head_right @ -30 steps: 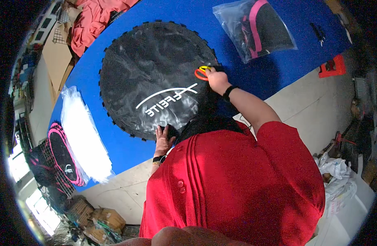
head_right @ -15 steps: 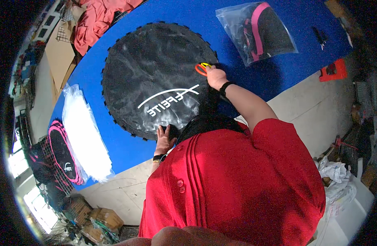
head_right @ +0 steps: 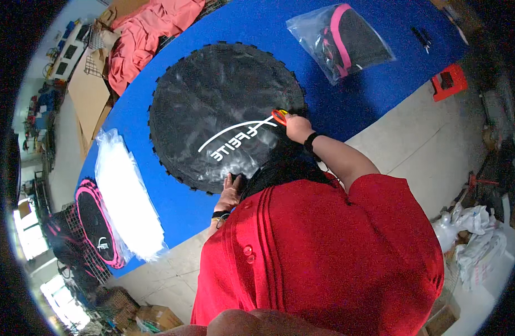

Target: Trimming the edge of a circular black pad using a utility knife on a blue work surface.

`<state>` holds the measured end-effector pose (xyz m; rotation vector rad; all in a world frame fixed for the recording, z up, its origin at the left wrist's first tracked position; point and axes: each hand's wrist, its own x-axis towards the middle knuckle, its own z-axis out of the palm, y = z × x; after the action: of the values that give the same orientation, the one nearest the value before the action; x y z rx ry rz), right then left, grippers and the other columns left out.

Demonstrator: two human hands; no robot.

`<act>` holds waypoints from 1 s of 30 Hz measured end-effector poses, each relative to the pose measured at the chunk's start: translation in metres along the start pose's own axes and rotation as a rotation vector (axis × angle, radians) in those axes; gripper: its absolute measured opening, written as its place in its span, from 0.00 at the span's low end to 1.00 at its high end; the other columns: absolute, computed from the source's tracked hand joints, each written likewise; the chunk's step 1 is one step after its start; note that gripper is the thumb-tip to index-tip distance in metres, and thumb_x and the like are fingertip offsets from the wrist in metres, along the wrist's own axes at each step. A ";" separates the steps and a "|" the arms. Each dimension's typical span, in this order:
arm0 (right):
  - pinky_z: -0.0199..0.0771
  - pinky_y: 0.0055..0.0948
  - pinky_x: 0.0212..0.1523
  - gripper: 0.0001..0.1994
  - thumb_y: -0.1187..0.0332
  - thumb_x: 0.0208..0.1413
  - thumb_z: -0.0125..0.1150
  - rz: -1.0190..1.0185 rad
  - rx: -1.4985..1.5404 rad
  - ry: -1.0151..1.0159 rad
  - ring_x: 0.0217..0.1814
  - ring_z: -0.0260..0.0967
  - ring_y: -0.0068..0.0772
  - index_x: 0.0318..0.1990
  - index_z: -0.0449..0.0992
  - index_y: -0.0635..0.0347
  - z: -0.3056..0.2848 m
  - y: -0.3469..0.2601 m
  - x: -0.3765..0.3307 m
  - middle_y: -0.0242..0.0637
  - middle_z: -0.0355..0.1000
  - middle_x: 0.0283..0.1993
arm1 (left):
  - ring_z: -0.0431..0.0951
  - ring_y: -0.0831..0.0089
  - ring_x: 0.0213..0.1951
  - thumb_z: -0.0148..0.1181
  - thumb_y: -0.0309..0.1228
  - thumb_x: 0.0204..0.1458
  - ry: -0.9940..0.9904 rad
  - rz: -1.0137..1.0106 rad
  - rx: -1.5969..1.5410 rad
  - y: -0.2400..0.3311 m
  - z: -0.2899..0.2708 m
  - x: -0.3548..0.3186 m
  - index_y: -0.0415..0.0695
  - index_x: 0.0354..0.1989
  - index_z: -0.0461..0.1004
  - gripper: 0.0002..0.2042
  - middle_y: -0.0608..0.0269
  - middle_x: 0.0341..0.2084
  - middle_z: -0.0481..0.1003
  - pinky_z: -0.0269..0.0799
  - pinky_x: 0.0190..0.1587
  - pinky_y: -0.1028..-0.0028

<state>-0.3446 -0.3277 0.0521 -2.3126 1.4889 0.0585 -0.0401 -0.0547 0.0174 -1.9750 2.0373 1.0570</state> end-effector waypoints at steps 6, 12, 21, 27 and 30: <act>0.79 0.46 0.38 0.15 0.68 0.59 0.49 -0.005 -0.056 0.013 0.39 0.79 0.49 0.50 0.74 0.62 -0.001 -0.006 -0.008 0.46 0.79 0.39 | 0.38 0.33 0.74 0.70 0.45 0.46 -0.058 -0.065 -0.117 -0.018 0.015 0.005 0.51 0.74 0.52 0.46 0.27 0.72 0.38 0.41 0.75 0.54; 0.79 0.46 0.36 0.13 0.69 0.58 0.49 0.023 -0.122 0.003 0.38 0.80 0.47 0.46 0.76 0.60 -0.017 -0.006 0.019 0.46 0.80 0.37 | 0.37 0.30 0.73 0.68 0.49 0.45 -0.017 0.022 0.146 -0.034 0.044 0.013 0.49 0.74 0.50 0.48 0.22 0.71 0.38 0.39 0.75 0.51; 0.79 0.46 0.38 0.11 0.69 0.60 0.47 0.050 -0.111 0.170 0.39 0.80 0.47 0.41 0.77 0.58 -0.029 0.008 0.101 0.46 0.80 0.37 | 0.38 0.25 0.71 0.70 0.48 0.46 -0.021 -0.110 0.108 0.001 0.031 0.012 0.46 0.75 0.45 0.51 0.23 0.71 0.35 0.43 0.73 0.48; 0.78 0.46 0.34 0.10 0.68 0.60 0.48 0.027 -0.133 0.125 0.36 0.80 0.47 0.43 0.76 0.58 -0.026 0.020 0.115 0.44 0.79 0.35 | 0.38 0.25 0.71 0.70 0.48 0.47 0.025 -0.228 -0.099 0.033 -0.003 0.005 0.45 0.75 0.44 0.51 0.22 0.71 0.35 0.42 0.73 0.47; 0.78 0.47 0.32 0.09 0.70 0.55 0.52 -0.052 -0.140 0.104 0.34 0.79 0.49 0.42 0.74 0.59 -0.022 0.024 0.082 0.45 0.78 0.35 | 0.38 0.24 0.71 0.69 0.48 0.47 0.011 -0.242 -0.156 0.043 -0.017 0.001 0.44 0.75 0.43 0.52 0.22 0.71 0.35 0.40 0.73 0.46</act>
<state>-0.3340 -0.4151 0.0452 -2.4989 1.5183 0.0291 -0.0735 -0.0693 0.0467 -2.2368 1.7097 1.1819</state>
